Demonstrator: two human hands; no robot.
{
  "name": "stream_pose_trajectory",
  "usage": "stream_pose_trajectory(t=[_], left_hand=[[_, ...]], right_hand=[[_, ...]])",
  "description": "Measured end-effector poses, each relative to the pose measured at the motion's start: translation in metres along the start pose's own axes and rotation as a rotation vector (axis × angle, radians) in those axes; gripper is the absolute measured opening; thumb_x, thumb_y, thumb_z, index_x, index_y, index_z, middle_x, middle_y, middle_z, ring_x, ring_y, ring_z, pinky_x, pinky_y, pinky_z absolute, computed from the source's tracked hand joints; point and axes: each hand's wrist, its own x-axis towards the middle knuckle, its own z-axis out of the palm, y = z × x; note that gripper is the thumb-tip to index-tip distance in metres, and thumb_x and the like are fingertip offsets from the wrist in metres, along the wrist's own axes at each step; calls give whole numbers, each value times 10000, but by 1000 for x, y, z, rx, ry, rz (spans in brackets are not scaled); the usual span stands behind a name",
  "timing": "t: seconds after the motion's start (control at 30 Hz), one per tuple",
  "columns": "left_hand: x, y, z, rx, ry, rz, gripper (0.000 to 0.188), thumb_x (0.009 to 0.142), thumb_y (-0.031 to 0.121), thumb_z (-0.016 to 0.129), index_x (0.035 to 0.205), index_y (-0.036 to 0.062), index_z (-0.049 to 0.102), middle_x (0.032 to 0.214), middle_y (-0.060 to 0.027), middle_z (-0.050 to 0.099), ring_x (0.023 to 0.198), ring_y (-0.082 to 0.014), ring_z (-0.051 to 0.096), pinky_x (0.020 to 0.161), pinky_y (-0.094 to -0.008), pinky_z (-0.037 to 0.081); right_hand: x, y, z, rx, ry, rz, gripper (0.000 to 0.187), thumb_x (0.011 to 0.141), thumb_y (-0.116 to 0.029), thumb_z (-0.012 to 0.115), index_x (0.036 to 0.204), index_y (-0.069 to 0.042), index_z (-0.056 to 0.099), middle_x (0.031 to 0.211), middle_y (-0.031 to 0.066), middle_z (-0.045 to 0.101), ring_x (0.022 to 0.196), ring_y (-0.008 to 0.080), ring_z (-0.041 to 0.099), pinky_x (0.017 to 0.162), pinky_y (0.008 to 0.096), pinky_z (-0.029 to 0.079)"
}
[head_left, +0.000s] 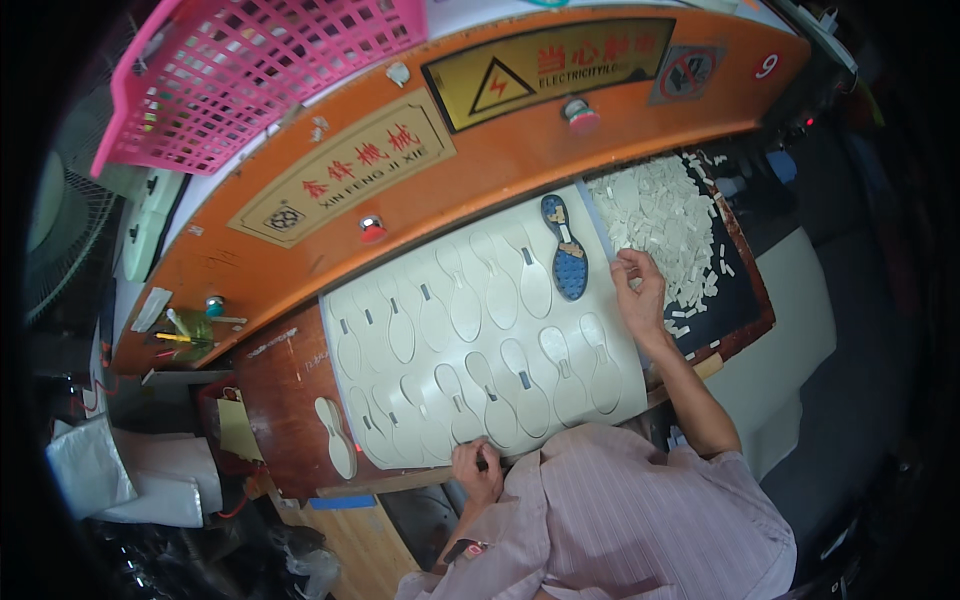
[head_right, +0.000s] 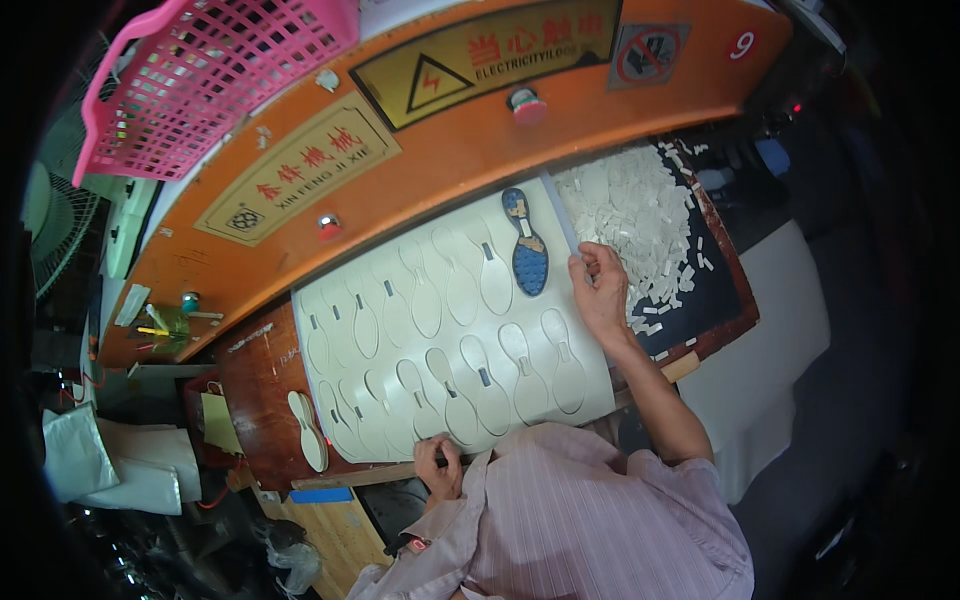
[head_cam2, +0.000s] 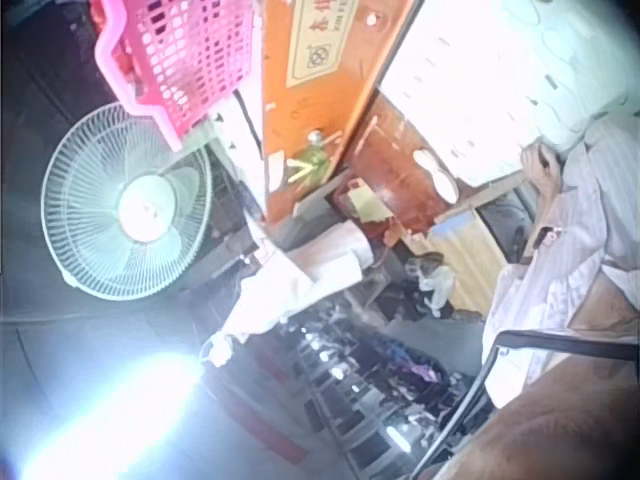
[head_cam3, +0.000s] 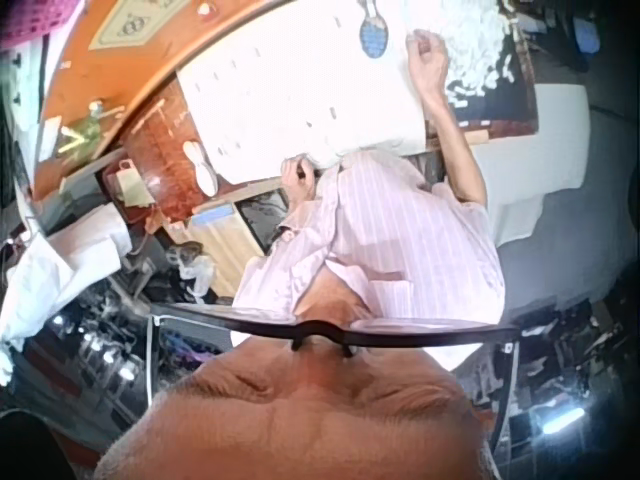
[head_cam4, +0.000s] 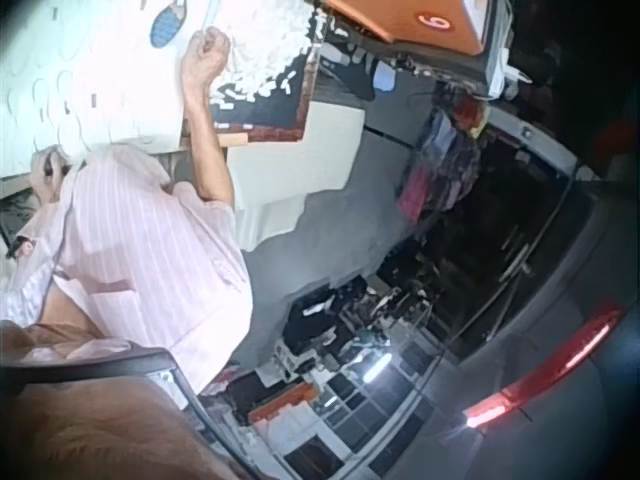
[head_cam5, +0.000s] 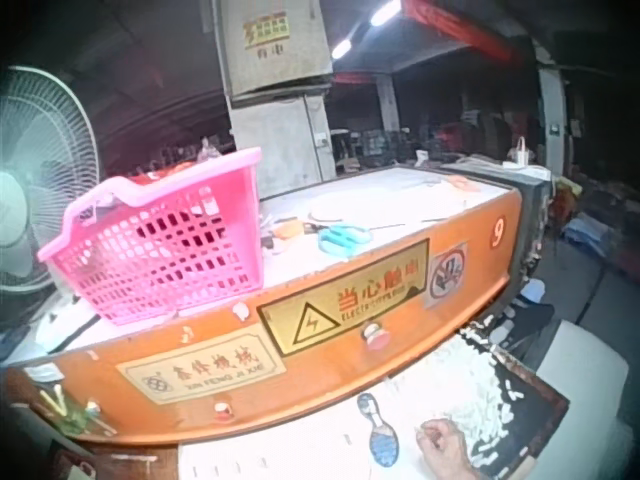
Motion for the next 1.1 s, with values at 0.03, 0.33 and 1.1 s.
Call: stream_pose_trajectory(t=[0.03,0.33,1.1], left_hand=[[1,-6,3,40,21,20,128,846,-40,676,961,6,707,814,-149,626,740,-350,582,707,-441,464],[63,-16,29,157,63,-3,130,888,-19,672,1016,1,685,818,-158,604,778,-355,598,721,-463,479],[183,4,44,106,67,-20,108,917,54,619,992,-13,657,821,-184,599,803,-371,593,773,-475,486]], right_hand=[[7,-9,0,38,32,-5,223,981,-150,706,1122,22,686,973,88,681,799,145,597,685,296,495],[74,-100,18,243,253,-449,182,1049,-137,631,928,-2,643,782,61,617,693,150,568,642,317,452],[-14,9,-22,-330,-14,-211,292,1017,-286,622,919,-23,703,906,177,733,930,385,648,910,504,436]])
